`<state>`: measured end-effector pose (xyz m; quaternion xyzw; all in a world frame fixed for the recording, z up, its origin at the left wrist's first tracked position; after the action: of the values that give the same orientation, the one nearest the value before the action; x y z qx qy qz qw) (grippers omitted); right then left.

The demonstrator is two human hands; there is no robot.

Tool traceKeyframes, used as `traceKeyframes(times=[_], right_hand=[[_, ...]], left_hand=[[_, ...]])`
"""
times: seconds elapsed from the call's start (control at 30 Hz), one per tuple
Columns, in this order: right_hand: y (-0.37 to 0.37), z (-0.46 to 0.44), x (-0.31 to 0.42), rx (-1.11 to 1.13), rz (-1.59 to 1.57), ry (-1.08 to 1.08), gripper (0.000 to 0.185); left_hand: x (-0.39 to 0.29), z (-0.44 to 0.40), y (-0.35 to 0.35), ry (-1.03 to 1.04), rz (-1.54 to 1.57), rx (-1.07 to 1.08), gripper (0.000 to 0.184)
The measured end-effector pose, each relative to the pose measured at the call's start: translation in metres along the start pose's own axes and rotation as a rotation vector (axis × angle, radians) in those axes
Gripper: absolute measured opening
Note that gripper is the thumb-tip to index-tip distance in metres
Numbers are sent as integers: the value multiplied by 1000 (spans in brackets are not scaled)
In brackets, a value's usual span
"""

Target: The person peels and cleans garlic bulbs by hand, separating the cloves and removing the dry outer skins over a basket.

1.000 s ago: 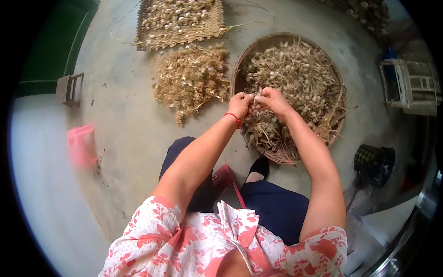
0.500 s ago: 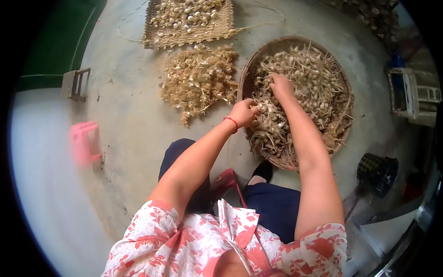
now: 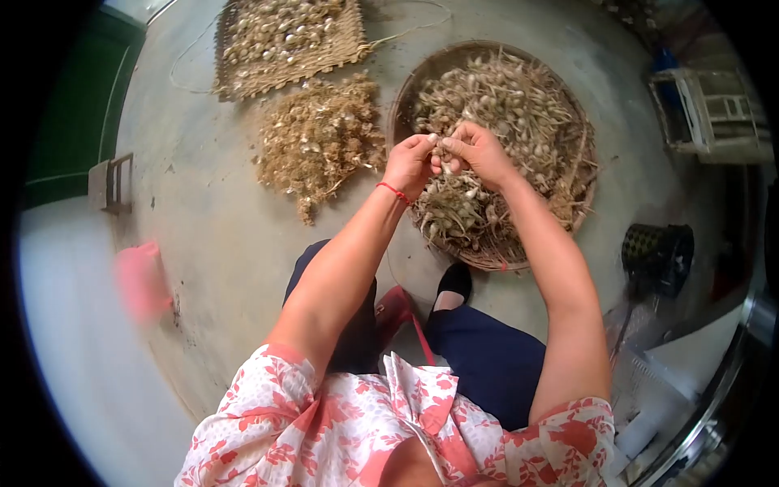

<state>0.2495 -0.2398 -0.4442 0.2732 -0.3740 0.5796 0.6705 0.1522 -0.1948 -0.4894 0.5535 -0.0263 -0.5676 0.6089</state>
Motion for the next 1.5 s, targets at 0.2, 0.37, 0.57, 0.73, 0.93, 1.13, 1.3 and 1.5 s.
traceKeyframes(times=[0.2,0.37,0.57,0.73,0.93,1.13,1.3,1.5], right_hand=[[-28,17,-75,-246,-1,400,12],[17,14,-28,80,141,292,18],[23,-37,-38,187,-133,326,17],[-12,-77,-25,-271,1118,134,20],[-8,-106,-17,-318,1161,-199,23],[-14,-71,-7,64,208,130,10],[2,-31,-3,56,30,136,9],[0,9,-2,-296,242,8,11]], left_hand=[[-1,1,-14,69,-115,-171,12],[6,-1,-31,342,-924,-60,15],[-8,8,-39,114,-438,-111,14],[-18,12,-46,353,-874,42,24],[6,32,-28,633,-1558,429,50],[-10,13,-43,-79,-606,-97,63],[9,6,-20,-35,-329,-26,22],[26,-2,-39,0,-353,-227,21]])
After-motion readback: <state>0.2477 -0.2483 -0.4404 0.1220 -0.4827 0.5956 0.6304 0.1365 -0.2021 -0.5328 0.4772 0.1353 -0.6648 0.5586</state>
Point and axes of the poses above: each hand's wrist, its own z-axis away from the middle knuckle, its own y-axis out of the palm, x = y × z, the point moved 8 cm from there along -z, towards the middle knuckle, and after that the axes turned 12 degrees about y, right-handed, at the moved point
